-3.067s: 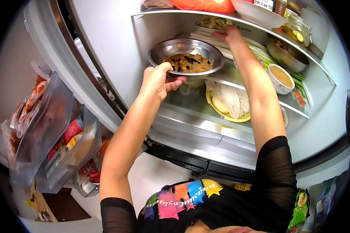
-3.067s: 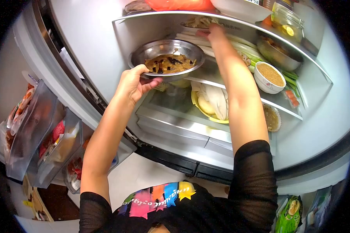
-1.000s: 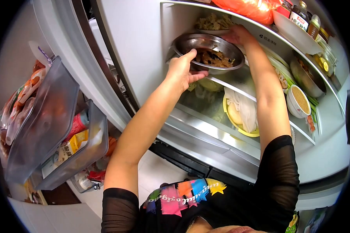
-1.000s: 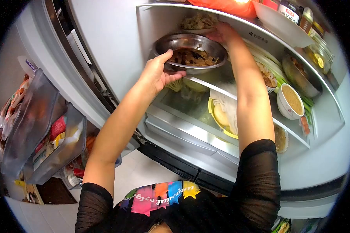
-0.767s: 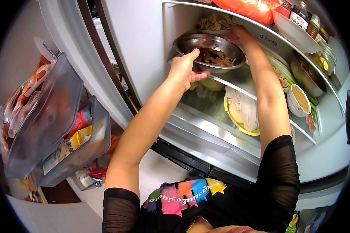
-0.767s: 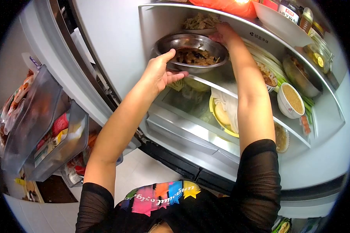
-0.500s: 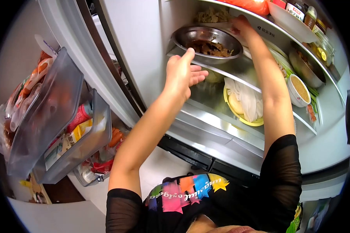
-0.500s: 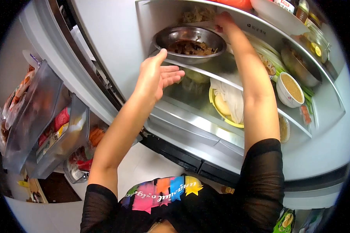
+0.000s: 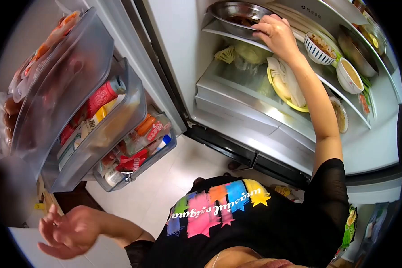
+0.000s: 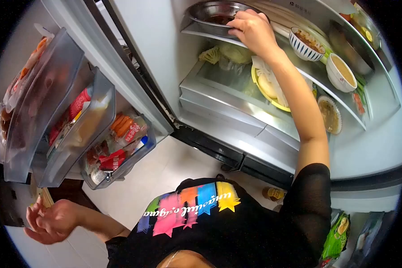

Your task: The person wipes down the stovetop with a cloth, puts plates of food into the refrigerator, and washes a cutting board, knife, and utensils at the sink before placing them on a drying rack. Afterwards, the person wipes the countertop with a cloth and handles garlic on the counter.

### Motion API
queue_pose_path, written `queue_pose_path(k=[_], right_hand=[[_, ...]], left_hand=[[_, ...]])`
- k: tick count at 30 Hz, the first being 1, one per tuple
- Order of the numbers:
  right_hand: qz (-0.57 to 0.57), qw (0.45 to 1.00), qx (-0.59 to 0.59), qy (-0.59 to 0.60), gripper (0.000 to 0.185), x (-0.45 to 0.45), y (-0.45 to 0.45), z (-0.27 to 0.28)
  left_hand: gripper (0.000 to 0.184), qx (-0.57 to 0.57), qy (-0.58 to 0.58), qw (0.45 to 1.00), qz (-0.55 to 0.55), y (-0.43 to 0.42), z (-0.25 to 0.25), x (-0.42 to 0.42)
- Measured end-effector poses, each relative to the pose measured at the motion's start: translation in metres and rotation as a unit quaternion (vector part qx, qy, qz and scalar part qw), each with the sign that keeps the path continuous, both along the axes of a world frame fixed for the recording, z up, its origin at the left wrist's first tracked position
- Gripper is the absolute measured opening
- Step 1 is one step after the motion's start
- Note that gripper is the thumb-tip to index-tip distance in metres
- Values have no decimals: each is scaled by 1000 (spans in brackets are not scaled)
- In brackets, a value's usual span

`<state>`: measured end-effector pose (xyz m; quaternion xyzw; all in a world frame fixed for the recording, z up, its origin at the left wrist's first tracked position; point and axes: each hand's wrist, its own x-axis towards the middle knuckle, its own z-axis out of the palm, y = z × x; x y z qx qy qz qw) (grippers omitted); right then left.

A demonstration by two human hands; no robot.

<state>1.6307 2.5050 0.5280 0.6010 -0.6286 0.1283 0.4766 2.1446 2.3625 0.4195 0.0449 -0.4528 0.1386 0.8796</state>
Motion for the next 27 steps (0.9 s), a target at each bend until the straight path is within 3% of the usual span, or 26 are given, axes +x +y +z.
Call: queue_pose_path(k=[2, 4, 5, 7, 9, 10, 11, 13, 15, 17, 19, 20, 23, 25, 27], right_hand=[[-11, 1000, -14, 15, 16, -3, -3, -1], [-28, 999, -13, 23, 18, 2, -3, -1], [-36, 998, -19, 43, 17, 4, 1, 1], [-60, 996, -28, 53, 17, 9, 1, 3], [-149, 989, 5, 4, 58, 10, 4, 2], [-147, 988, -51, 10, 52, 35, 4, 0], [-113, 977, -152, 98, 35, 55, 3, -4], [-31, 968, -219, 118, 20, 54, 1, -25], [-9, 988, -131, 84, 20, 76, 24, -61], [31, 993, -114, 4, 17, 99, 41, -116], [-87, 994, -63, -35, 6, 133, 68, -168], [-77, 990, -65, -97, 10, 141, 84, -197], [-172, 917, -112, -342, 19, 155, 150, -272], [-254, 853, -179, -420, 28, 159, 204, -324], [-414, 731, -178, -512, 37, 167, 267, -372]], left_hand=[[47, 28, 23, 999, 36, -26, -5, 32], [45, 208, 76, 975, 0, -52, -15, 53], [45, 205, 82, 975, -4, -61, -30, 61], [43, 335, 161, 918, -141, -99, -44, 90], [40, 393, 137, 889, -191, -141, -52, 119], [46, 414, 117, 867, -253, -162, -58, 128], [51, 403, 67, 827, -386, -223, -89, 169], [50, 434, 30, 793, -426, -241, -95, 160], [50, 449, 4, 775, -444, -245, -97, 132], [50, 453, -11, 765, -459, -241, -96, 110], [49, 450, -14, 757, -473, -234, -101, 88], [49, 452, -18, 752, -480, -229, -100, 81], [49, 446, -24, 747, -493, -208, -98, 61], [48, 434, -26, 749, -501, -189, -98, 53], [48, 427, -17, 741, -519, -175, -110, 47]])
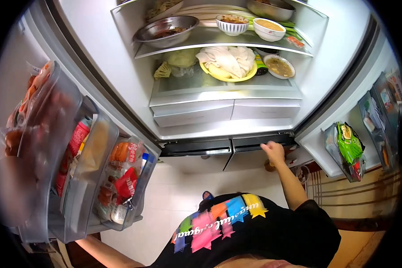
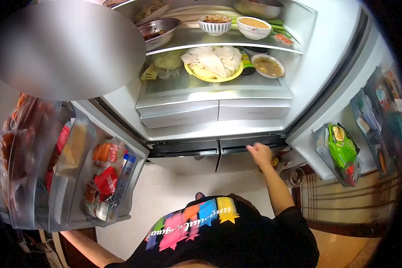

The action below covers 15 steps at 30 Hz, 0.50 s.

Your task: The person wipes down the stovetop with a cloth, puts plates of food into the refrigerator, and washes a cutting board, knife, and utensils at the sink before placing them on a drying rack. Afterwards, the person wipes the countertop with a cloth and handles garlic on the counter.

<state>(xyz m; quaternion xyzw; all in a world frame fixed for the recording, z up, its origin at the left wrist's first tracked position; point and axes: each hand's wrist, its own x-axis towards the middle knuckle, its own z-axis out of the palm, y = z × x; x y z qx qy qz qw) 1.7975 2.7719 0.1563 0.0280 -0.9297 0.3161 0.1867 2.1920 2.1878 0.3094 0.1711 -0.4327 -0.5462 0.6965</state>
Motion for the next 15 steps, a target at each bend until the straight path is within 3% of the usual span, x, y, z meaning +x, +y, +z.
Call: queue_pose_path(k=[2, 3, 4, 5, 6, 7, 9, 12, 14, 15], right_hand=[[-48, 996, -51, -60, 50, 15, 88, -79], [-112, 983, -97, -107, 51, 47, 112, -81], [-265, 942, -123, -167, 45, 49, 169, -154], [-252, 857, -402, -201, 39, 67, 231, -207], [-293, 759, -542, -212, 40, 91, 272, -227], [-338, 690, -608, -200, 41, 120, 312, -243], [-405, 608, -666, -149, 43, 165, 377, -255], [-433, 575, -692, -59, 47, 190, 471, -242], [-420, 584, -695, -10, 51, 179, 523, -218], [-401, 598, -694, 16, 52, 171, 548, -208]], left_hand=[[48, -10, 4, 1000, -5, 23, 6, -4], [48, -15, 7, 1000, -9, 35, 10, -4], [47, -20, 8, 1000, -11, 53, 14, -4], [47, -25, 10, 1000, -10, 74, 18, -1], [47, -32, 17, 999, -5, 103, 22, 5], [47, -34, 23, 999, -6, 129, 24, 7], [47, -36, 32, 999, -10, 173, 29, 4], [46, -7, 51, 997, -50, 208, 31, 10], [65, 15, -42, 993, -107, 154, -1, 42], [68, -102, -77, 989, -70, 175, -5, 35]])
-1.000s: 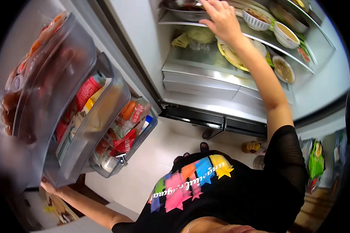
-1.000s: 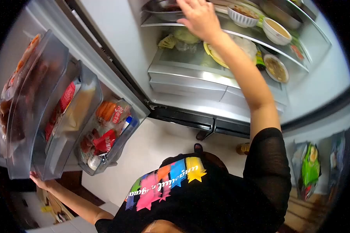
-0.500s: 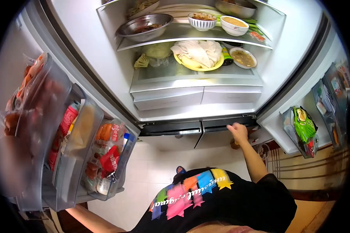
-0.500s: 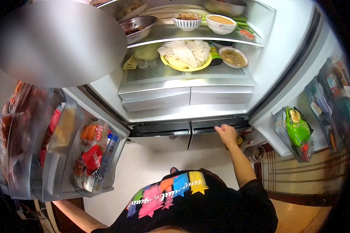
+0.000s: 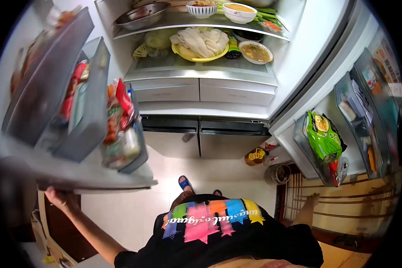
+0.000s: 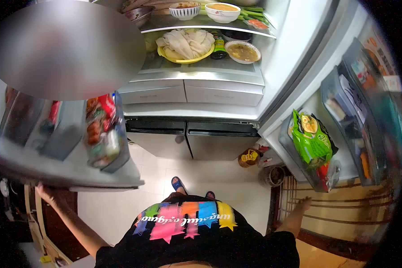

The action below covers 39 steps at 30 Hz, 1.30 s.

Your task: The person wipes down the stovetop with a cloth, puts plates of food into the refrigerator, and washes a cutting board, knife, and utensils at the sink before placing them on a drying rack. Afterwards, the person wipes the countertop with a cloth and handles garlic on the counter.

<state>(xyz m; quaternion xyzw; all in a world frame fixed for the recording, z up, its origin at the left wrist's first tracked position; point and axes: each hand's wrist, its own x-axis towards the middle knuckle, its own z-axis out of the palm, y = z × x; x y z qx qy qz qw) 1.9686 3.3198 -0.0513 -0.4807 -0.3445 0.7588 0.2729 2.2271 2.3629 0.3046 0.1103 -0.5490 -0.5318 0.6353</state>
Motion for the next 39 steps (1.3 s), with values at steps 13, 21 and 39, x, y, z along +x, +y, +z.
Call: queue_pose_path(k=[13, 21, 39], right_hand=[[66, 996, 34, 48, 44, -65, -45, 49], [231, 973, 17, 15, 42, -137, -199, 98], [495, 867, -2, 62, 40, -181, -508, 222]], left_hand=[[95, -546, -44, 783, 296, 232, 128, -245], [58, -576, -51, 700, 420, 262, 177, -370], [74, -589, 51, 732, 339, 236, 218, -371]])
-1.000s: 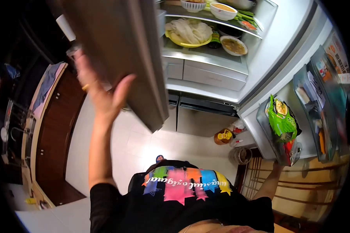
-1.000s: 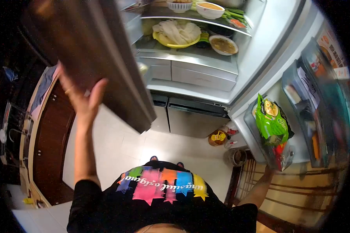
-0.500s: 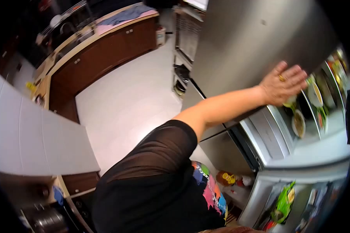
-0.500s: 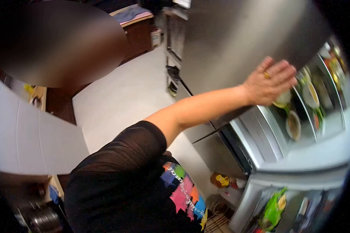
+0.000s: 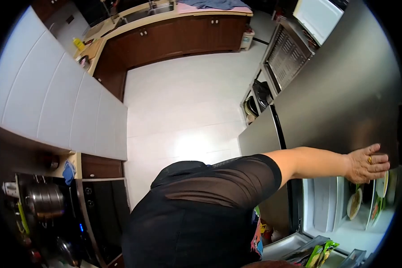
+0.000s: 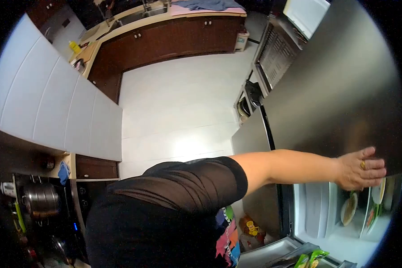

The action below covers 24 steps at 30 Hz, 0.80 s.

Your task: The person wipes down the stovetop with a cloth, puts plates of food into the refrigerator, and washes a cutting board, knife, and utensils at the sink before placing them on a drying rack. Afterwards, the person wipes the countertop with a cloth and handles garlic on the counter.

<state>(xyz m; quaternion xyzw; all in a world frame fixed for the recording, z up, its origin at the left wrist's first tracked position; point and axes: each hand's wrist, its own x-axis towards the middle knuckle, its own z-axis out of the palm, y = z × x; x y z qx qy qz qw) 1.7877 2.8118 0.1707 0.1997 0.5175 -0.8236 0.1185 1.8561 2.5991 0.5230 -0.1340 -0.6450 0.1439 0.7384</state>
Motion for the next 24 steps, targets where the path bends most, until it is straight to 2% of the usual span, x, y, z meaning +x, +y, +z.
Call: queue_pose_path(k=[1, 2, 5, 6, 7, 8, 9, 10, 12, 14, 18, 20, 21, 22, 24], right_hand=[[5, 1000, 3, 1, 40, 8, -17, 7], [17, 1000, 4, 3, 40, 7, -28, 8], [45, 999, 2, 2, 39, 10, -57, 18], [60, 998, 0, 6, 39, 10, -68, 23], [68, 998, -1, 8, 39, 14, -75, 26], [76, 997, -2, 8, 39, 16, -83, 30], [82, 997, 0, 7, 39, 20, -90, 30], [92, 996, -3, 7, 39, 22, -103, 31], [111, 994, -10, 3, 38, 27, -123, 32], [129, 992, -15, 0, 38, 28, -145, 37], [163, 986, -29, -9, 38, 31, -185, 43], [177, 983, -41, -13, 37, 31, -200, 47], [184, 982, -48, -16, 37, 32, -207, 48], [189, 980, -56, -20, 37, 33, -213, 50], [199, 977, -70, -27, 37, 32, -225, 52]], left_hand=[[76, -4, -26, 999, -39, -12, 4, 14], [76, 1, -27, 999, -32, -12, 3, 18], [83, 14, -23, 998, 50, -11, 7, 32], [81, 27, -104, 987, -123, -13, 11, 42], [81, 39, -180, 938, -294, -13, 14, 53], [82, 49, -249, 854, -453, -13, 16, 61], [82, 47, -219, 888, -402, -10, 21, 63], [82, 48, -218, 891, -396, -12, 24, 68], [86, 55, -262, 843, -467, -11, 32, 79], [91, 60, -262, 849, -455, -15, 35, 73], [93, 83, -272, 822, -492, -20, 35, 66], [97, 1, -220, 899, -379, -18, 32, 50], [94, 19, -261, 858, -443, -17, 29, 64], [94, 12, -263, 857, -443, -17, 22, 48], [81, -40, -199, 930, -306, -16, 12, 24]])
